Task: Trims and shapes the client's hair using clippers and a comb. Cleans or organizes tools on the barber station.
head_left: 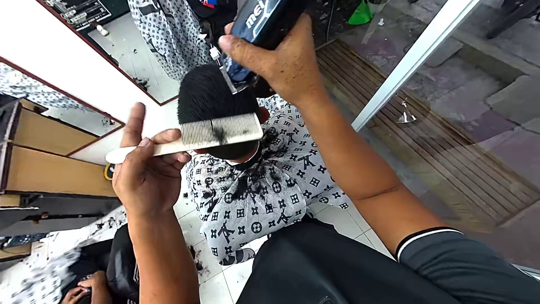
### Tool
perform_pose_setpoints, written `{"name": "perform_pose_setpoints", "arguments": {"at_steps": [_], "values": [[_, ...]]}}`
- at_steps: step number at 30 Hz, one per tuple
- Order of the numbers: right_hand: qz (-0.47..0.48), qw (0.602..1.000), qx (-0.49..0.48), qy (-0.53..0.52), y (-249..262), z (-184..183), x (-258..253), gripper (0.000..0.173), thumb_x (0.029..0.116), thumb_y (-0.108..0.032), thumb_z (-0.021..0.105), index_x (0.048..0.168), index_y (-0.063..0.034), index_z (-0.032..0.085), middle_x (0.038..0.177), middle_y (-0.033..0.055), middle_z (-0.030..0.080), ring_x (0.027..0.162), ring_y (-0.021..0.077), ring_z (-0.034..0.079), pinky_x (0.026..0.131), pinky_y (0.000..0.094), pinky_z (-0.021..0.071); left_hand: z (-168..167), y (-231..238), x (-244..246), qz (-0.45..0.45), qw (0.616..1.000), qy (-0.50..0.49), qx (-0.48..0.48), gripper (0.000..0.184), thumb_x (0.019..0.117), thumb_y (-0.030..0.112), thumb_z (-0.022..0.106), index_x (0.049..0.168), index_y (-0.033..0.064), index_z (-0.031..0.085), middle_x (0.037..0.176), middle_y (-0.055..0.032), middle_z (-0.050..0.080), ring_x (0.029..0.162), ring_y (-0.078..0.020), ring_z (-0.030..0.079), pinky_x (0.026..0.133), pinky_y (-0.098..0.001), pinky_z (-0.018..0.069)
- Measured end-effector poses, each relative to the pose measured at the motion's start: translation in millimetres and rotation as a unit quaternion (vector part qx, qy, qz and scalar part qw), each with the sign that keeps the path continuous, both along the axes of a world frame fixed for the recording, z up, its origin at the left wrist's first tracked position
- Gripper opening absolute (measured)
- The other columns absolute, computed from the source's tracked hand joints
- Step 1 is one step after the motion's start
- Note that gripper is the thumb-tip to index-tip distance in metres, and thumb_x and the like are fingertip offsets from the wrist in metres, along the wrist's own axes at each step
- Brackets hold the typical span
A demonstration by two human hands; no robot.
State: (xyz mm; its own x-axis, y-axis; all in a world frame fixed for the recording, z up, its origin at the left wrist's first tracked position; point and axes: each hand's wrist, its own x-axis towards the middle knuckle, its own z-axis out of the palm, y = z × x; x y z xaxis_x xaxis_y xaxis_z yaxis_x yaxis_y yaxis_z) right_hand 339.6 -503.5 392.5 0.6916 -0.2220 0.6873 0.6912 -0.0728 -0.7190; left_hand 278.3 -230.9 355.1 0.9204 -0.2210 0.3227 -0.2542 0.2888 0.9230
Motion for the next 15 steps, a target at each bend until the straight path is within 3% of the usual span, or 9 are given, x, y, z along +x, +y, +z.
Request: {"name": "perform_pose_setpoints", "arguments": {"at_steps": [3, 10, 15], "values": [[-0.001, 1.0, 0.004, 0.027, -10, -1, 7, 0.035, 0.0796, -0.016, 0.088, 0.102, 0.0029, 0.067, 0.091, 0.0102, 0.075, 0.088, 0.0162, 0.075, 0.084, 0.0359, 0.0648, -6, 3, 12, 0.027, 0.997, 0.071, -0.026, 0.044, 0.1091, 0.022, 0.027, 0.149, 0.0237, 0.046, 0.11, 0.0008, 0.075, 0.078, -0.0084, 0.072, 0.069, -0.0228, 0.0596], [-0.034, 0.996, -0.025, 0.079, -11, 5, 23, 0.041, 0.0777, -0.022, 0.089, 0.104, 0.001, 0.067, 0.09, 0.0086, 0.073, 0.087, 0.013, 0.073, 0.082, 0.0324, 0.0631, 6, -14, 42, 0.044, 0.997, 0.008, -0.055, 0.046, 0.1086, 0.018, 0.028, 0.154, 0.021, 0.033, 0.128, -0.0023, 0.07, 0.097, -0.0182, 0.073, 0.082, -0.0374, 0.0621], [-0.033, 0.996, -0.023, 0.079, -3, 13, 26, 0.047, 0.0753, -0.022, 0.091, 0.106, 0.002, 0.065, 0.092, 0.0111, 0.071, 0.088, 0.0154, 0.073, 0.081, 0.0333, 0.0631, 5, -11, 40, 0.012, 0.997, -0.025, -0.071, 0.049, 0.109, 0.018, 0.031, 0.158, 0.0215, 0.027, 0.132, -0.0033, 0.068, 0.1, -0.0204, 0.072, 0.084, -0.0398, 0.062]]}}
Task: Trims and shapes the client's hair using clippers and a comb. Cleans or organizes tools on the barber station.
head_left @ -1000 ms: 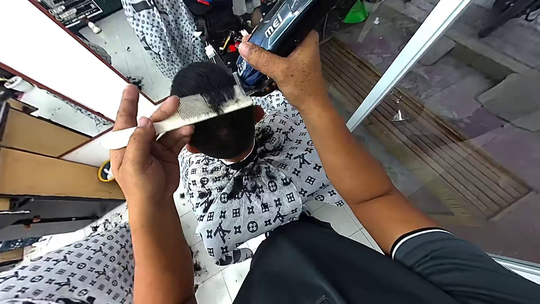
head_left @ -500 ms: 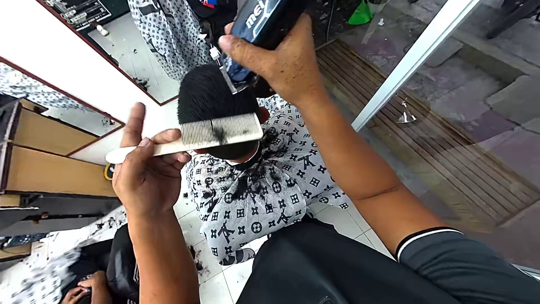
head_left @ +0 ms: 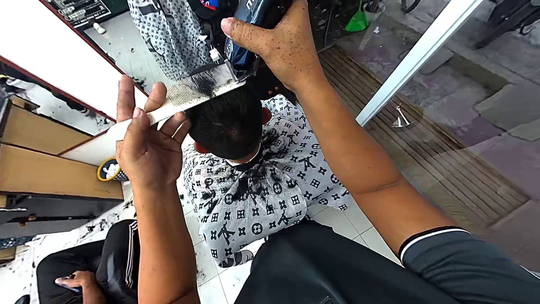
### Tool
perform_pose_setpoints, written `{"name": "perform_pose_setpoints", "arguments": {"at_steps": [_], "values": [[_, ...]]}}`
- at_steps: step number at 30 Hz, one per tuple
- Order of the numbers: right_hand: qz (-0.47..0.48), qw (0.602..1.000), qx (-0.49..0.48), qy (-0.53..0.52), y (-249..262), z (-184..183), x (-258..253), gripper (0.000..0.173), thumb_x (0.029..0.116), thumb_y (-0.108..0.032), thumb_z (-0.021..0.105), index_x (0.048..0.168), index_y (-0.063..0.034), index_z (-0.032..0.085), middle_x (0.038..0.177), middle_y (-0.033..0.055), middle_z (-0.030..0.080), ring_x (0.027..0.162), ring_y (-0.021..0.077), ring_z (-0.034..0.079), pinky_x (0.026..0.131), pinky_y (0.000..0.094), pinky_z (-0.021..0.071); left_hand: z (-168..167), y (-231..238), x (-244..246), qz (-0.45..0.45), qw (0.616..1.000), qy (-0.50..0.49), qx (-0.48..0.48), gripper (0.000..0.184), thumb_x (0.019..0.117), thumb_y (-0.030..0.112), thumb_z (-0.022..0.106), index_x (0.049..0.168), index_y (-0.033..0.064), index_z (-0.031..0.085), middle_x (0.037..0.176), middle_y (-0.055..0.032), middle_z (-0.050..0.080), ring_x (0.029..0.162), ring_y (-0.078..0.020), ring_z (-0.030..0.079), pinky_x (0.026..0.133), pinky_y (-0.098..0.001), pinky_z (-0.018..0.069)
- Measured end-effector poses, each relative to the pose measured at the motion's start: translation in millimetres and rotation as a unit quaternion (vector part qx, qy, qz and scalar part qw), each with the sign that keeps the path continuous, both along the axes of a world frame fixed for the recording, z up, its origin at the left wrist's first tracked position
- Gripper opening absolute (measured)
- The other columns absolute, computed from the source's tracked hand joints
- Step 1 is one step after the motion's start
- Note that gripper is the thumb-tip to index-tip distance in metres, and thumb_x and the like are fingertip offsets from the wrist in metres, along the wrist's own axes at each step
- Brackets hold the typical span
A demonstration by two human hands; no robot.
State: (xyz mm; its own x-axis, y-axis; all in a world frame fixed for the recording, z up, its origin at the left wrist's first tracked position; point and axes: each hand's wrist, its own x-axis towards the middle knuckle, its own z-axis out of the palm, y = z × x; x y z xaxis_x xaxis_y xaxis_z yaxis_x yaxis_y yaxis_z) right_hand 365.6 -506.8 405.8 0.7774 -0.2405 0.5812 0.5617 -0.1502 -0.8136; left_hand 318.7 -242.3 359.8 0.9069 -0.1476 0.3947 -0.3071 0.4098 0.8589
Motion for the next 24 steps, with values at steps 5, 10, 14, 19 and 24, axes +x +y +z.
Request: {"name": "perform_pose_setpoints", "arguments": {"at_steps": [5, 10, 14, 19, 24], "values": [[0.016, 0.999, -0.035, -0.005, 31, 16, -13, 0.05, 0.0719, -0.025, 0.092, 0.106, 0.0004, 0.066, 0.091, 0.0101, 0.071, 0.086, 0.0143, 0.072, 0.079, 0.0333, 0.0621, 2, -1, -5, 0.003, 1.0, -0.007, -0.011, 0.05, 0.1088, 0.017, 0.032, 0.159, 0.0196, 0.026, 0.134, -0.0052, 0.067, 0.101, -0.0216, 0.073, 0.084, -0.0402, 0.0625], [0.052, 0.994, -0.08, -0.047, 39, 23, -31, 0.045, 0.0757, -0.025, 0.09, 0.105, 0.0001, 0.067, 0.091, 0.0076, 0.071, 0.087, 0.0113, 0.071, 0.079, 0.0299, 0.0616, -6, 8, -31, 0.0, 1.0, -0.002, -0.001, 0.048, 0.1088, 0.021, 0.033, 0.157, 0.0221, 0.033, 0.131, 0.001, 0.068, 0.099, -0.0158, 0.072, 0.086, -0.0358, 0.0617], [0.032, 0.996, -0.061, -0.059, 8, 12, -21, 0.04, 0.0774, -0.02, 0.089, 0.103, 0.0013, 0.067, 0.092, 0.0094, 0.073, 0.087, 0.0146, 0.073, 0.081, 0.0339, 0.0635, -20, 25, -37, -0.035, 0.995, 0.093, 0.02, 0.044, 0.1087, 0.026, 0.031, 0.149, 0.0228, 0.048, 0.106, 0.0008, 0.075, 0.078, -0.008, 0.071, 0.07, -0.0229, 0.0597], [0.015, 0.998, -0.05, -0.024, 0, 1, -12, 0.041, 0.0776, -0.022, 0.089, 0.105, 0.0, 0.067, 0.092, 0.0084, 0.073, 0.089, 0.0131, 0.073, 0.083, 0.0322, 0.0629, -10, 8, -6, -0.002, 0.995, 0.094, -0.022, 0.04, 0.1095, 0.02, 0.03, 0.144, 0.0193, 0.049, 0.121, -0.0001, 0.073, 0.094, -0.014, 0.074, 0.079, -0.0315, 0.0622], [-0.006, 0.999, -0.042, 0.002, -5, 0, -4, 0.043, 0.0765, -0.024, 0.09, 0.104, -0.0004, 0.067, 0.092, 0.0088, 0.071, 0.089, 0.013, 0.072, 0.082, 0.0317, 0.0625, -6, 4, 1, -0.005, 0.998, 0.05, -0.024, 0.045, 0.109, 0.018, 0.029, 0.153, 0.0214, 0.036, 0.13, -0.0022, 0.069, 0.099, -0.0183, 0.073, 0.082, -0.0368, 0.0625]]}}
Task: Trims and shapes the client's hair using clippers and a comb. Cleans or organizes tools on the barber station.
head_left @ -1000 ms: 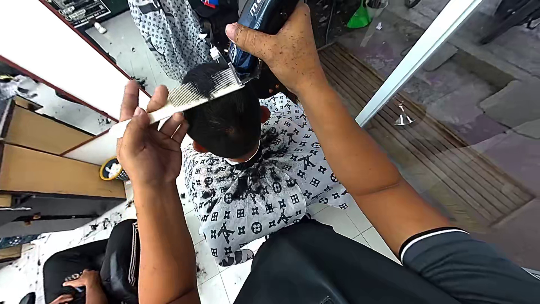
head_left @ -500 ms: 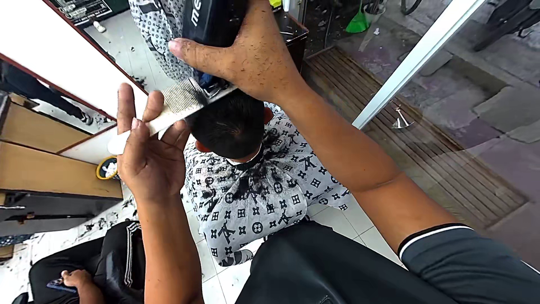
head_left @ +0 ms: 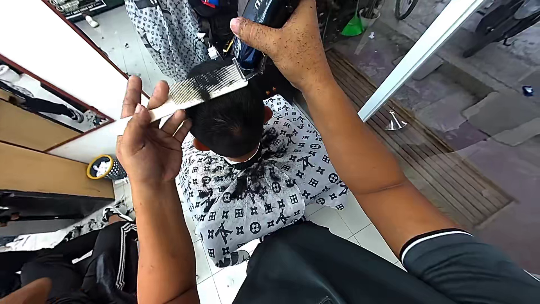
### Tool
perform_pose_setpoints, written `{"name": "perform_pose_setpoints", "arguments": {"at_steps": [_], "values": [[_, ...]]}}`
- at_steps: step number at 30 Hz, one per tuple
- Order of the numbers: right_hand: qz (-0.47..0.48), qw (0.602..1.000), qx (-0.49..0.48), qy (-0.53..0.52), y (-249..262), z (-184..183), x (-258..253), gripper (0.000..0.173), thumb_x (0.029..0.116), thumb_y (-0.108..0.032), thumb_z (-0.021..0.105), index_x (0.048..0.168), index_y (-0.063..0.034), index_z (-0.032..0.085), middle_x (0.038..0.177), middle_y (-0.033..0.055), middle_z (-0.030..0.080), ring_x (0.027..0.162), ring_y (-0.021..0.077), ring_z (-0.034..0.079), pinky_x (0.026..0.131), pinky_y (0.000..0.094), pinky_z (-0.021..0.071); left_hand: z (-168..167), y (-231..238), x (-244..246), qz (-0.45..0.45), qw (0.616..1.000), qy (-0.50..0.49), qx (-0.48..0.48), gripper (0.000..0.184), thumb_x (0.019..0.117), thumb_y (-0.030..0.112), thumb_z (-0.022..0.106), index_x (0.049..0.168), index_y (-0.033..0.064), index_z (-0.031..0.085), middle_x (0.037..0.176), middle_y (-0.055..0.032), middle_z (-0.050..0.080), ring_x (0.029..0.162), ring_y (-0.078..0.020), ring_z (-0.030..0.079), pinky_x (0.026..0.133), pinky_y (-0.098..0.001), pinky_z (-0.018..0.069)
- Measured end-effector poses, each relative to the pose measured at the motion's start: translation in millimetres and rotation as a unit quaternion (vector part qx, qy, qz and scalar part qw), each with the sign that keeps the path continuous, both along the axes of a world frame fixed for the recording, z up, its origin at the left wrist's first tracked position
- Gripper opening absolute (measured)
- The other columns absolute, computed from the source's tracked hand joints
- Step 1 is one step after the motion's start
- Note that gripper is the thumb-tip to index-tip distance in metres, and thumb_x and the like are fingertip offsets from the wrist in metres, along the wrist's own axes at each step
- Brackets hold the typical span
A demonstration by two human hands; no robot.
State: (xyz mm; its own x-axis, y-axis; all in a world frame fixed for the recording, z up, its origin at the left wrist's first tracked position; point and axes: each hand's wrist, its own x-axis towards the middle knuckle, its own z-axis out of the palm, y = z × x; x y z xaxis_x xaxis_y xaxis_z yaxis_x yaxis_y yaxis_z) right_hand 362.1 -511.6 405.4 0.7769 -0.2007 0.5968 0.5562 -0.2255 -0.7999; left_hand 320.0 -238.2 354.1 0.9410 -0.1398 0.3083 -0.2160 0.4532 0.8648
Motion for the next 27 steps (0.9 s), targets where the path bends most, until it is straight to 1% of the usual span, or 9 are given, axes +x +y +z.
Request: {"name": "perform_pose_setpoints", "arguments": {"at_steps": [6, 8, 10, 12, 15, 16, 18, 21, 27], "values": [[0.0, 1.0, 0.008, -0.004, 18, 9, -2, 0.053, 0.0735, -0.025, 0.092, 0.109, 0.0015, 0.063, 0.095, 0.0113, 0.069, 0.09, 0.0152, 0.071, 0.083, 0.0329, 0.0616, 3, 2, -2, -0.019, 0.999, -0.038, 0.002, 0.048, 0.1086, 0.016, 0.031, 0.157, 0.022, 0.029, 0.133, -0.0026, 0.067, 0.101, -0.0205, 0.073, 0.082, -0.04, 0.0627], [0.022, 0.999, 0.015, -0.02, 32, 14, -8, 0.048, 0.0729, -0.021, 0.092, 0.105, 0.0018, 0.065, 0.09, 0.011, 0.071, 0.085, 0.0151, 0.072, 0.078, 0.0337, 0.0627, 5, 2, -5, -0.014, 0.999, -0.046, 0.003, 0.049, 0.1089, 0.017, 0.03, 0.157, 0.0208, 0.028, 0.135, -0.0026, 0.066, 0.103, -0.0206, 0.072, 0.085, -0.0408, 0.0621], [0.061, 0.997, 0.015, -0.039, 43, 18, -18, 0.043, 0.0739, -0.018, 0.091, 0.103, 0.0021, 0.066, 0.088, 0.011, 0.072, 0.084, 0.0154, 0.073, 0.078, 0.034, 0.0635, 7, 2, -12, -0.008, 0.999, -0.053, 0.01, 0.049, 0.1086, 0.017, 0.032, 0.158, 0.0196, 0.029, 0.135, -0.0027, 0.066, 0.104, -0.0206, 0.071, 0.088, -0.0409, 0.0613], [0.065, 0.997, 0.004, -0.051, 40, 18, -24, 0.041, 0.0756, -0.019, 0.09, 0.103, 0.0015, 0.067, 0.09, 0.0102, 0.072, 0.085, 0.0145, 0.073, 0.078, 0.033, 0.0635, 8, 8, -23, -0.026, 0.998, -0.05, 0.03, 0.049, 0.108, 0.02, 0.036, 0.157, 0.0205, 0.032, 0.133, -0.0016, 0.067, 0.101, -0.0174, 0.072, 0.085, -0.036, 0.0617], [0.04, 0.997, 0.013, -0.067, 15, 12, -19, 0.039, 0.077, -0.017, 0.089, 0.102, 0.0026, 0.067, 0.09, 0.0107, 0.073, 0.085, 0.0157, 0.074, 0.079, 0.0344, 0.0642, 6, 20, -34, -0.059, 0.996, 0.001, 0.073, 0.046, 0.1078, 0.022, 0.035, 0.153, 0.0204, 0.042, 0.117, -0.001, 0.073, 0.084, -0.0105, 0.072, 0.072, -0.025, 0.0609], [0.035, 0.997, 0.018, -0.066, 7, 7, -16, 0.038, 0.0776, -0.017, 0.089, 0.102, 0.0027, 0.067, 0.09, 0.0109, 0.072, 0.086, 0.0158, 0.073, 0.079, 0.0344, 0.0638, 8, 17, -34, -0.059, 0.994, 0.02, 0.086, 0.045, 0.1073, 0.022, 0.034, 0.151, 0.0202, 0.045, 0.114, 0.0, 0.074, 0.084, -0.0097, 0.073, 0.072, -0.0246, 0.0613], [0.031, 0.997, 0.033, -0.056, -2, 0, -12, 0.038, 0.0785, -0.015, 0.088, 0.103, 0.0029, 0.066, 0.091, 0.0115, 0.072, 0.087, 0.0161, 0.073, 0.081, 0.0341, 0.0636, 11, 7, -26, -0.031, 0.995, 0.039, 0.084, 0.042, 0.1081, 0.021, 0.033, 0.148, 0.0185, 0.049, 0.115, -0.0001, 0.075, 0.089, -0.0115, 0.074, 0.077, -0.0285, 0.0623], [0.018, 0.998, 0.046, -0.029, -5, -9, -8, 0.039, 0.0785, -0.018, 0.088, 0.104, 0.0021, 0.066, 0.09, 0.0096, 0.072, 0.087, 0.0141, 0.073, 0.082, 0.0326, 0.0636, 14, -7, -13, 0.015, 0.998, 0.033, 0.058, 0.041, 0.1101, 0.02, 0.03, 0.148, 0.0176, 0.045, 0.124, -0.0022, 0.073, 0.095, -0.0159, 0.074, 0.081, -0.0334, 0.0624], [0.019, 0.998, 0.056, -0.009, -4, -11, 1, 0.037, 0.0784, -0.019, 0.088, 0.102, 0.0013, 0.068, 0.089, 0.0096, 0.073, 0.086, 0.0145, 0.074, 0.081, 0.0336, 0.0637, 14, -9, -10, 0.003, 0.998, -0.022, 0.053, 0.045, 0.109, 0.017, 0.029, 0.154, 0.0196, 0.035, 0.131, -0.0022, 0.069, 0.1, -0.0187, 0.073, 0.084, -0.037, 0.0622]]}}
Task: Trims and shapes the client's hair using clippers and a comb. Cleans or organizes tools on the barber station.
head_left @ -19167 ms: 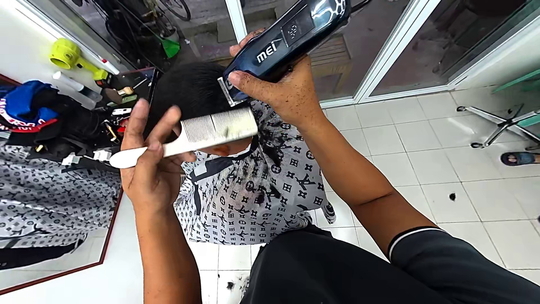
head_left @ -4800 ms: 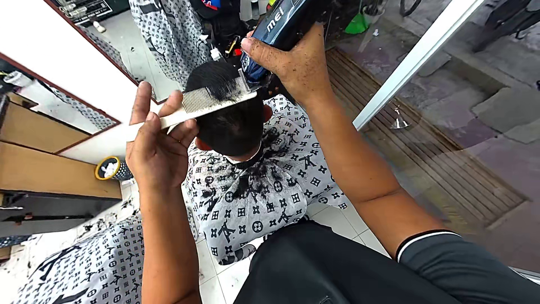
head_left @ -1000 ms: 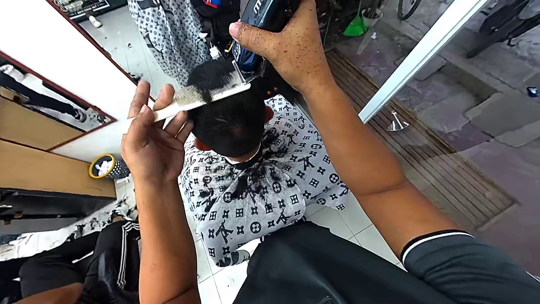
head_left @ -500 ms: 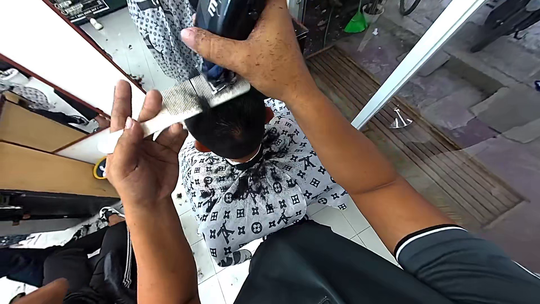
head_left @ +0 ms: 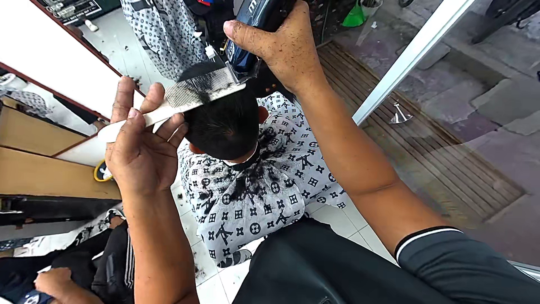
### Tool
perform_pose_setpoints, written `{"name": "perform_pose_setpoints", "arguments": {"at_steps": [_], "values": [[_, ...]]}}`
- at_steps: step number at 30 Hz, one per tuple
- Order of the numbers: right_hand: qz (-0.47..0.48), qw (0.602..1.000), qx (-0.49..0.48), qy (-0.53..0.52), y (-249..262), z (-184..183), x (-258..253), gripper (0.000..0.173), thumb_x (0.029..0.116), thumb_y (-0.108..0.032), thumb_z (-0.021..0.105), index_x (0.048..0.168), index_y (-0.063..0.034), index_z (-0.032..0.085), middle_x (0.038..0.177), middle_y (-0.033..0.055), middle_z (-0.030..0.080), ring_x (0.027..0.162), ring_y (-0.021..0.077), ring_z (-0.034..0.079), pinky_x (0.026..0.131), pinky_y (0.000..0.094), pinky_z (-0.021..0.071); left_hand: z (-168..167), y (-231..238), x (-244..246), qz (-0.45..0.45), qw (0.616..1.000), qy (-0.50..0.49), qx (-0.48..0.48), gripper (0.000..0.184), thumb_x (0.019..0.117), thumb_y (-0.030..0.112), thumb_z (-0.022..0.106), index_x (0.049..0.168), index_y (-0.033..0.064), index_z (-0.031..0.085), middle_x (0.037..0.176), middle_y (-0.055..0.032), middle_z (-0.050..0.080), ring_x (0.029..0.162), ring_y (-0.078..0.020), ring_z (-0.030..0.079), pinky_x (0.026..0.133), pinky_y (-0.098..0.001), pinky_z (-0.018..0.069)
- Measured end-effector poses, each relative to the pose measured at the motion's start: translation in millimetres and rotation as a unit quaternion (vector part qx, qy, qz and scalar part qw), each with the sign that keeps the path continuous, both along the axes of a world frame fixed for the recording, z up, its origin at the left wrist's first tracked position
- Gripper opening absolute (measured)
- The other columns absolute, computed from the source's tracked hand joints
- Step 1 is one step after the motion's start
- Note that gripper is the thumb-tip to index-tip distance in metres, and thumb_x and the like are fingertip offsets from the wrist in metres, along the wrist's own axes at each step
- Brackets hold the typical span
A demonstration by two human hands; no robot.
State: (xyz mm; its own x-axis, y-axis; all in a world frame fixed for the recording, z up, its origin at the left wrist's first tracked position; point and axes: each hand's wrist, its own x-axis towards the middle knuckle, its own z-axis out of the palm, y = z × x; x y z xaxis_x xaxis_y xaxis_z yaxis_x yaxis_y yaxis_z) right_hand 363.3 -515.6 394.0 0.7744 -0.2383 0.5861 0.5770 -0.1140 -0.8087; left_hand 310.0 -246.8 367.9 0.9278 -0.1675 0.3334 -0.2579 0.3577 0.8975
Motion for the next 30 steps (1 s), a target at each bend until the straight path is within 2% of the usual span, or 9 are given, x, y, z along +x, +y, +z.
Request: {"name": "perform_pose_setpoints", "arguments": {"at_steps": [5, 7, 9, 12, 14, 16, 17, 23, 30], "values": [[0.021, 1.0, 0.001, -0.013, 26, 14, -9, 0.041, 0.0748, -0.018, 0.09, 0.102, 0.0017, 0.067, 0.088, 0.0104, 0.072, 0.084, 0.0153, 0.073, 0.078, 0.0344, 0.0635, 2, -1, -4, -0.005, 1.0, -0.021, -0.002, 0.048, 0.1093, 0.016, 0.031, 0.157, 0.0175, 0.03, 0.132, -0.0038, 0.068, 0.1, -0.0201, 0.073, 0.083, -0.0379, 0.0628], [0.037, 0.999, -0.015, -0.025, 37, 18, -18, 0.044, 0.075, -0.019, 0.09, 0.105, 0.0023, 0.066, 0.09, 0.0107, 0.072, 0.087, 0.0153, 0.073, 0.08, 0.0339, 0.0633, 1, 0, -10, -0.007, 1.0, -0.03, 0.003, 0.049, 0.109, 0.017, 0.031, 0.158, 0.0178, 0.028, 0.135, -0.0034, 0.066, 0.102, -0.0202, 0.072, 0.085, -0.0385, 0.0621], [0.043, 0.998, -0.032, -0.046, 37, 21, -27, 0.044, 0.0766, -0.018, 0.09, 0.106, 0.003, 0.065, 0.092, 0.0107, 0.073, 0.088, 0.0151, 0.074, 0.081, 0.0331, 0.0637, -7, 10, -20, -0.023, 0.999, -0.023, -0.005, 0.048, 0.1092, 0.02, 0.033, 0.157, 0.0203, 0.032, 0.134, -0.0019, 0.067, 0.101, -0.0186, 0.072, 0.085, -0.0372, 0.062], [0.033, 0.994, -0.039, -0.099, 22, 14, -31, 0.035, 0.0805, -0.015, 0.086, 0.103, 0.0032, 0.067, 0.093, 0.0106, 0.074, 0.09, 0.016, 0.074, 0.083, 0.0346, 0.0643, -32, 35, -30, -0.076, 0.997, 0.017, -0.012, 0.045, 0.1078, 0.026, 0.037, 0.153, 0.0234, 0.044, 0.112, 0.0002, 0.072, 0.078, -0.0091, 0.07, 0.069, -0.0237, 0.0594], [0.034, 0.993, -0.036, -0.105, 14, 8, -32, 0.034, 0.0813, -0.014, 0.086, 0.102, 0.0037, 0.067, 0.093, 0.0115, 0.075, 0.091, 0.0173, 0.075, 0.085, 0.0358, 0.0643, -46, 41, -27, -0.09, 0.994, 0.046, -0.029, 0.044, 0.1069, 0.025, 0.038, 0.15, 0.0222, 0.049, 0.102, -0.0005, 0.074, 0.071, -0.0074, 0.068, 0.064, -0.0211, 0.0576], [0.024, 0.994, -0.044, -0.093, 15, 5, -33, 0.034, 0.0805, -0.016, 0.087, 0.101, 0.0024, 0.068, 0.093, 0.0105, 0.075, 0.09, 0.0161, 0.075, 0.084, 0.0346, 0.0643, -50, 38, -19, -0.077, 0.994, 0.059, -0.042, 0.042, 0.1072, 0.026, 0.038, 0.146, 0.0247, 0.053, 0.105, 0.0022, 0.074, 0.078, -0.0073, 0.07, 0.069, -0.0233, 0.0589], [0.019, 0.995, -0.051, -0.086, 17, 5, -33, 0.034, 0.0801, -0.017, 0.087, 0.101, 0.0018, 0.068, 0.093, 0.01, 0.075, 0.09, 0.0153, 0.075, 0.084, 0.0339, 0.0642, -47, 35, -14, -0.074, 0.994, 0.053, -0.055, 0.041, 0.1073, 0.025, 0.039, 0.146, 0.0246, 0.053, 0.111, 0.0023, 0.074, 0.084, -0.0089, 0.071, 0.074, -0.0263, 0.0607], [-0.012, 0.995, -0.078, -0.056, 18, 7, -28, 0.038, 0.0784, -0.021, 0.088, 0.103, 0.0003, 0.068, 0.093, 0.0087, 0.075, 0.091, 0.0134, 0.074, 0.085, 0.0326, 0.0634, -38, 21, 1, -0.046, 0.995, 0.014, -0.093, 0.045, 0.1082, 0.021, 0.037, 0.153, 0.0249, 0.041, 0.13, 0.0, 0.068, 0.099, -0.0176, 0.072, 0.084, -0.0392, 0.0619], [-0.005, 0.992, -0.112, -0.063, 55, 24, -38, 0.044, 0.0743, -0.023, 0.09, 0.104, 0.0006, 0.067, 0.091, 0.0077, 0.073, 0.088, 0.0113, 0.073, 0.08, 0.03, 0.0627, -40, 21, 2, -0.074, 0.99, -0.026, -0.121, 0.047, 0.1087, 0.021, 0.04, 0.156, 0.0231, 0.036, 0.134, -0.0008, 0.066, 0.1, -0.0189, 0.072, 0.085, -0.0404, 0.0619]]}}
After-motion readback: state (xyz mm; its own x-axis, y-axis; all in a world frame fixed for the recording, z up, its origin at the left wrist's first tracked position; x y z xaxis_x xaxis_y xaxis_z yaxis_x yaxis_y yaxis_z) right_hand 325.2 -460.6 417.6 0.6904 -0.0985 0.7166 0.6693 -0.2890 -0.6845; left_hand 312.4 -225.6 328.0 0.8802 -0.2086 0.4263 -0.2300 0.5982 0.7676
